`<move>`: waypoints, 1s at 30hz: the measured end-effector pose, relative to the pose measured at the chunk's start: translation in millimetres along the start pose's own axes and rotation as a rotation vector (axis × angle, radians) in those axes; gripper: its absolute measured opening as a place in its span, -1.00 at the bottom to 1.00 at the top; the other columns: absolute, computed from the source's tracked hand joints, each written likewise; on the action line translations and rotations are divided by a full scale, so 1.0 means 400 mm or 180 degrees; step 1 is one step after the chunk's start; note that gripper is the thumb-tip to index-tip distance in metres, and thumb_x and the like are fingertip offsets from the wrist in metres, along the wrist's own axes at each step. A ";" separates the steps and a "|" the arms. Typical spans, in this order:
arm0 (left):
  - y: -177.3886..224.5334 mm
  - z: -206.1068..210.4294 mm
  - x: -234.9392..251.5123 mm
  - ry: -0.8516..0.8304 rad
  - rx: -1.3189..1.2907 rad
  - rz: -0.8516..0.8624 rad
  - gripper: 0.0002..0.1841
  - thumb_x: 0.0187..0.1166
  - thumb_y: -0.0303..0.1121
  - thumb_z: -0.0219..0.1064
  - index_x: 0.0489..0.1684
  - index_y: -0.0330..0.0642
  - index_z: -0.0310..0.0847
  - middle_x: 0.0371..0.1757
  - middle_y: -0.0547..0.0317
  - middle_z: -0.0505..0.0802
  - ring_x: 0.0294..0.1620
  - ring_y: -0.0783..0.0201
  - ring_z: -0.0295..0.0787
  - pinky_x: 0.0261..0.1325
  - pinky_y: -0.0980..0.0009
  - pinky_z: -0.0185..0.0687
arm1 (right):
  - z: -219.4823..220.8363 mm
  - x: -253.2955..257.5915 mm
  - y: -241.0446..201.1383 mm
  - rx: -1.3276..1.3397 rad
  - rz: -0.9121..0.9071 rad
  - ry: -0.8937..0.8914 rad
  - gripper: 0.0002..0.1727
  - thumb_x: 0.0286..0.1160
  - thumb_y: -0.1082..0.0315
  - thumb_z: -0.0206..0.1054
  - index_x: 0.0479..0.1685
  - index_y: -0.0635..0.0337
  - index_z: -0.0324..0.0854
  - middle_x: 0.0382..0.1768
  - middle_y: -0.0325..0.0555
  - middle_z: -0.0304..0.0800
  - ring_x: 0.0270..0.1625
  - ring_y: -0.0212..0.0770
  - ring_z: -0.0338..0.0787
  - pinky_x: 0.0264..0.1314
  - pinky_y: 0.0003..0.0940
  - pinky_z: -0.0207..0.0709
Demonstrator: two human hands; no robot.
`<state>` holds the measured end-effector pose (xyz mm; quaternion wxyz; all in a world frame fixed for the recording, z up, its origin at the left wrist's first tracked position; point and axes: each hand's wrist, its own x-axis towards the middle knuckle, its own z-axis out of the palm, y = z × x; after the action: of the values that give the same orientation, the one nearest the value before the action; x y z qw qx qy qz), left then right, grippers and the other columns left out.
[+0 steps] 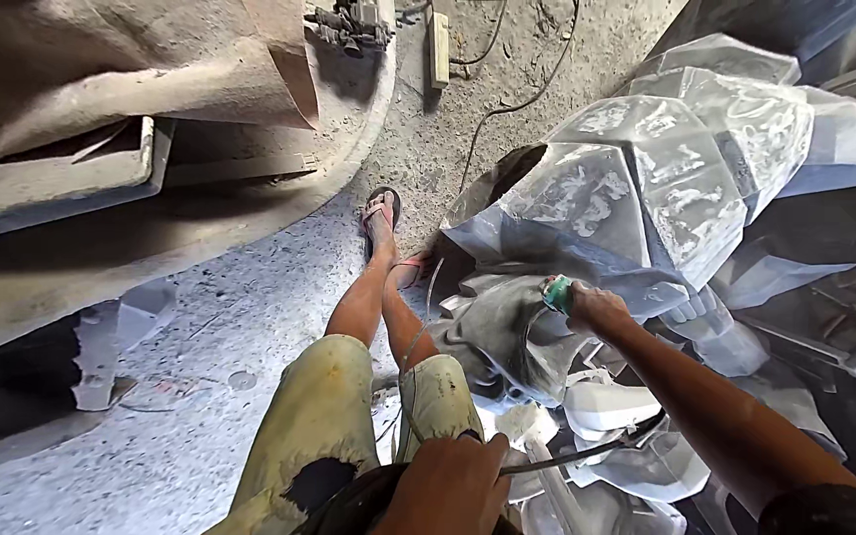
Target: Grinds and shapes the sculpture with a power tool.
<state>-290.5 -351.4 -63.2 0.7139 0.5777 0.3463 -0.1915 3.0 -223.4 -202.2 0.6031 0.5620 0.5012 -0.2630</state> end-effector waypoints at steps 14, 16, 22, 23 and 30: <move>-0.010 0.031 0.001 0.0084 -0.0118 -0.0070 -0.62 0.71 0.03 0.15 0.06 -0.10 0.60 -0.38 -0.05 0.81 -0.26 -0.13 0.84 -0.22 -0.10 0.64 | 0.067 -0.005 -0.055 0.0064 -0.0369 -0.0310 -0.10 0.14 -0.05 0.59 0.60 0.00 0.39 0.12 0.22 0.81 0.19 0.29 0.81 0.11 0.36 0.64; -0.015 0.037 0.004 0.0066 -0.0125 -0.0120 -0.62 0.71 0.03 0.15 0.07 -0.09 0.59 -0.37 -0.03 0.81 -0.24 -0.13 0.84 -0.20 -0.10 0.64 | 0.040 0.001 -0.036 0.0088 -0.0216 -0.0271 -0.11 0.13 -0.03 0.59 0.59 0.03 0.40 0.16 0.25 0.79 0.22 0.31 0.80 0.12 0.38 0.63; -0.007 0.045 0.023 0.0065 -0.0127 -0.0060 -0.58 0.75 0.08 0.07 0.09 -0.08 0.56 -0.37 -0.01 0.79 -0.23 -0.10 0.83 -0.17 -0.08 0.64 | 0.001 0.013 0.024 0.0079 -0.0044 -0.0081 -0.14 0.12 -0.02 0.58 0.54 0.06 0.43 0.13 0.22 0.80 0.20 0.26 0.82 0.11 0.32 0.65; -0.003 0.047 0.026 0.0093 -0.0129 -0.0037 -0.58 0.76 0.09 0.06 0.10 -0.08 0.56 -0.38 -0.01 0.79 -0.24 -0.10 0.83 -0.18 -0.08 0.65 | 0.003 0.018 0.026 0.0096 -0.0070 -0.0138 -0.13 0.14 -0.05 0.58 0.56 0.03 0.41 0.15 0.22 0.80 0.22 0.26 0.81 0.13 0.32 0.64; -0.009 0.040 0.030 0.0149 -0.0223 -0.0006 -0.59 0.73 0.08 0.09 0.13 -0.06 0.55 -0.35 0.00 0.79 -0.24 -0.10 0.83 -0.20 -0.06 0.64 | 0.056 0.033 -0.043 -0.0105 -0.0568 -0.0464 -0.11 0.12 -0.07 0.63 0.58 -0.05 0.41 0.15 0.20 0.81 0.23 0.28 0.79 0.17 0.41 0.61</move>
<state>-280.3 -366.3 -73.0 0.7253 0.5563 0.3699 -0.1664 -0.4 -245.0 -224.1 0.6214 0.4845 0.5083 -0.3475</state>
